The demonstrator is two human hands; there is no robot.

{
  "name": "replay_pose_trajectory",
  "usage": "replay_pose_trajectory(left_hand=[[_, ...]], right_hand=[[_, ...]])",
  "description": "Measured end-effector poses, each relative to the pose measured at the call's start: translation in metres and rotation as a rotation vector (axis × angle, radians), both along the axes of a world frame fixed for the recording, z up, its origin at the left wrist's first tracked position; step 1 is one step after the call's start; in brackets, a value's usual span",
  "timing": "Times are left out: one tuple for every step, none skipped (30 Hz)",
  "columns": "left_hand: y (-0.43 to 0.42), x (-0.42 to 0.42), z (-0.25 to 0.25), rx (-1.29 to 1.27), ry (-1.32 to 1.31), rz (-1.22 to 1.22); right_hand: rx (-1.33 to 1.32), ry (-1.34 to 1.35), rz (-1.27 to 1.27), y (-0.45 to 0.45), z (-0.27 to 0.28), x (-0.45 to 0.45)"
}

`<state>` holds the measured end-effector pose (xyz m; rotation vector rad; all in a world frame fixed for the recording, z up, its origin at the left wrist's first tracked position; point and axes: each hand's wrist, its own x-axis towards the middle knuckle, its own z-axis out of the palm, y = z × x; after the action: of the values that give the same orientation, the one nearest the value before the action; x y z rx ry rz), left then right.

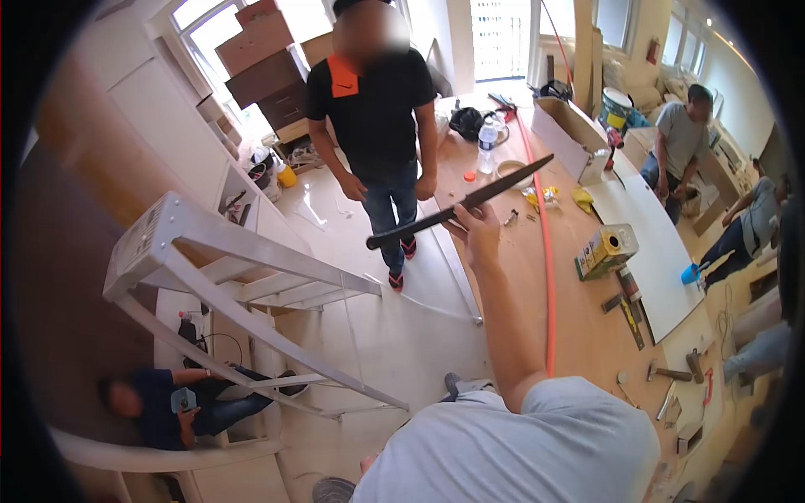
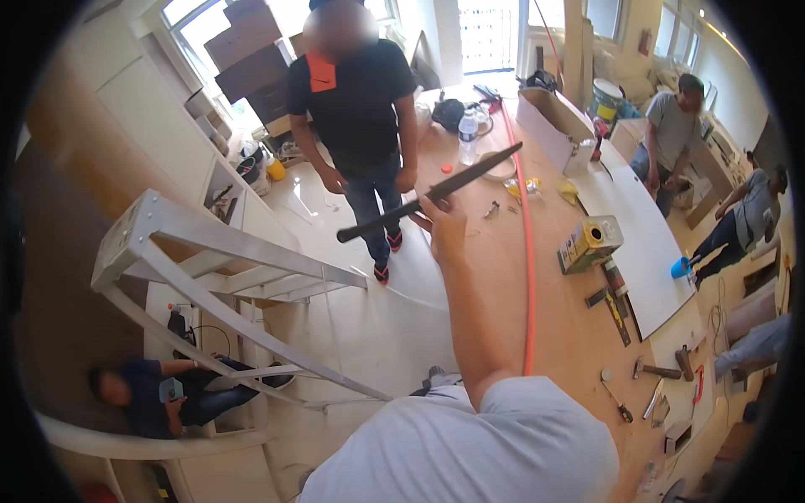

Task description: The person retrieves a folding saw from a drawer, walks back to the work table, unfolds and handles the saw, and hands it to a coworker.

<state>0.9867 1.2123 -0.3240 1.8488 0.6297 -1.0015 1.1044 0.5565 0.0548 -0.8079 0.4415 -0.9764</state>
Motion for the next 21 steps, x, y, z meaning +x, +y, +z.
replay_pose_trajectory(left_hand=[[0.002,-0.007,0.001,0.021,-0.001,-0.012],[0.003,-0.012,0.001,0.034,0.002,-0.022],[0.004,-0.014,0.003,0.046,-0.006,-0.037],[0.004,-0.016,0.005,0.054,-0.014,-0.05],[0.003,-0.016,0.005,0.059,-0.027,-0.067],[0.002,-0.014,0.003,0.063,-0.042,-0.082],[0.001,-0.013,0.0,0.062,-0.059,-0.101],[0.0,-0.013,-0.003,0.063,-0.078,-0.12],[0.001,-0.011,-0.008,0.069,-0.107,-0.151],[0.0,-0.006,-0.017,0.073,-0.138,-0.185],[-0.001,-0.001,-0.024,0.08,-0.175,-0.223],[0.0,0.003,-0.032,0.09,-0.218,-0.27],[0.0,0.006,-0.04,0.096,-0.268,-0.324],[-0.001,0.009,-0.046,0.089,-0.308,-0.36],[0.0,0.014,-0.049,0.092,-0.346,-0.392],[-0.003,0.013,-0.049,0.052,-0.384,-0.437],[-0.007,0.013,-0.048,0.011,-0.421,-0.48],[-0.013,0.01,-0.032,-0.06,-0.37,-0.293],[-0.02,0.008,-0.015,-0.1,-0.344,-0.195],[-0.028,0.006,0.004,-0.14,-0.322,-0.095],[-0.036,0.004,0.016,-0.117,-0.198,0.146]], right_hand=[[0.03,-0.019,0.003,-0.007,-0.005,0.009],[0.036,-0.049,0.008,-0.014,-0.011,0.017],[0.041,-0.082,0.017,-0.018,-0.014,0.022],[0.049,-0.103,0.038,-0.022,-0.016,0.026],[0.057,-0.1,0.042,-0.023,-0.016,0.03],[0.066,-0.114,0.042,-0.025,-0.019,0.036],[0.072,-0.13,0.044,-0.027,-0.021,0.041],[0.065,-0.112,0.052,-0.028,-0.022,0.044],[0.065,-0.111,0.066,-0.026,-0.024,0.046],[0.081,-0.103,0.059,-0.026,-0.024,0.049],[0.093,-0.1,0.054,-0.026,-0.022,0.054],[0.076,-0.082,0.044,-0.025,-0.022,0.056],[0.07,-0.108,0.048,-0.027,-0.025,0.059],[0.074,-0.11,0.057,-0.028,-0.026,0.062],[0.079,-0.107,0.062,-0.03,-0.028,0.066],[0.066,-0.106,0.073,-0.03,-0.027,0.069],[0.074,-0.112,0.061,-0.031,-0.027,0.071],[0.083,-0.117,0.05,-0.031,-0.028,0.073],[0.073,-0.114,0.062,-0.031,-0.029,0.074],[0.075,-0.112,0.062,-0.033,-0.029,0.074],[0.077,-0.113,0.059,-0.035,-0.029,0.076]])
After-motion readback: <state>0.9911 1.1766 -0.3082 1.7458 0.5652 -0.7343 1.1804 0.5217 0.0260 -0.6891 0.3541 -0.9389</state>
